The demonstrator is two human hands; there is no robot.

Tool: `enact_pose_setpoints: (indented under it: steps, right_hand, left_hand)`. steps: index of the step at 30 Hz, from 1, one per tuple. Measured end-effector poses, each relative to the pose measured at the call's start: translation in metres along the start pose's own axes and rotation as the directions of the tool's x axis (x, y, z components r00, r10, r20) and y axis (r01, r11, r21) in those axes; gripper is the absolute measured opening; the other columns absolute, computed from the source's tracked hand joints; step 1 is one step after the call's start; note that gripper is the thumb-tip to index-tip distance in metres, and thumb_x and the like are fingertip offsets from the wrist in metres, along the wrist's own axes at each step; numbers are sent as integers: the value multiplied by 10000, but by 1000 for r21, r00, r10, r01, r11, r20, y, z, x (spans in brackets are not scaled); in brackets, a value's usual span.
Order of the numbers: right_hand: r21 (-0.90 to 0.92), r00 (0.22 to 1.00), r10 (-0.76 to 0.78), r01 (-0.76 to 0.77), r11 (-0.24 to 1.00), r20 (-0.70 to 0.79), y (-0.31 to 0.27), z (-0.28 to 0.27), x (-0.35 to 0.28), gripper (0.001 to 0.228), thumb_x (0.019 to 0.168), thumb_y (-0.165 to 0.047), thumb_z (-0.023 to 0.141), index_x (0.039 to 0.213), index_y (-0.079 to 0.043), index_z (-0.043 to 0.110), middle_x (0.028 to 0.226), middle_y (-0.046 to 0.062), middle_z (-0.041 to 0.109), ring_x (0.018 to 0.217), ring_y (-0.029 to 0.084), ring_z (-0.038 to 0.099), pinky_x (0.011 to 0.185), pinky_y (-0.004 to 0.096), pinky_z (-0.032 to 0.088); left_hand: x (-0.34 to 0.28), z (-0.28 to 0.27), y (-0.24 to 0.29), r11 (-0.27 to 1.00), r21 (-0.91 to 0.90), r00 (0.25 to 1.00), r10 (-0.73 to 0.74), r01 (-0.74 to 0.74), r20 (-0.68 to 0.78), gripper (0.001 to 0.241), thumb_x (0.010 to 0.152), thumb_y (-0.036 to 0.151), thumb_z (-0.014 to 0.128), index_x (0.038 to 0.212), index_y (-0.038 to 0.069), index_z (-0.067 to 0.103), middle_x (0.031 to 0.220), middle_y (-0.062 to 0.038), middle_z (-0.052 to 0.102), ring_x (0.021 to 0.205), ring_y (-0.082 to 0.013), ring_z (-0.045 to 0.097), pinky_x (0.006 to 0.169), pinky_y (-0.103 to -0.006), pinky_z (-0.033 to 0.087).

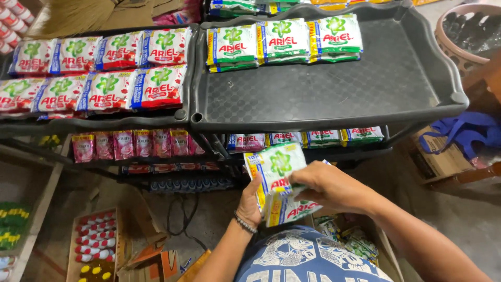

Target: The person organizes detergent packets by hand, taking them from a cardboard box on the floor and placing them onto a black plastic shelf.

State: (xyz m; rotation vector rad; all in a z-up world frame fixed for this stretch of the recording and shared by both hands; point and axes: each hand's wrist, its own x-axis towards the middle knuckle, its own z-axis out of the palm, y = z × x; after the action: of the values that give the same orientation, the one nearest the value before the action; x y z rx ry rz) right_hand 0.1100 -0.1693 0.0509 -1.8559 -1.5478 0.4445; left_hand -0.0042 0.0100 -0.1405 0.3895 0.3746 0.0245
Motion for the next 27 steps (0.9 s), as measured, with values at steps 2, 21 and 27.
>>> enact_pose_setpoints:
  steps: [2,21,27]
  right_hand:
    - [-119,997,-82,80,990,-10,-19,-5,-4,158,856,-198,752,976,-191,649,748,40,707,720,343,691,640,441,539]
    - [-279,949,-296,255,926,-114,-22,-27,-22,98,882,-104,673,964,-150,645,1054,61,772,798,290,730,673,417,545]
    - [-115,956,-48,15,993,-288,0,-17,-4,280,818,-113,772,1078,-189,704,825,62,765,680,307,717,624,436,541]
  left_hand:
    - [8,-5,14,999,5,992,-37,38,-120,592,877,307,724,1362,29,527,1262,-213,686,1141,-375,673,1050,-544,500]
    - [8,37,37,976,-214,928,-34,-50,-370,418,914,262,733,1233,59,556,1171,-244,695,1030,-396,710,933,-499,585]
    - [-27,73,28,967,-156,971,-219,203,-93,999,752,901,553,1196,12,650,1150,-240,719,1006,-425,715,856,-625,597]
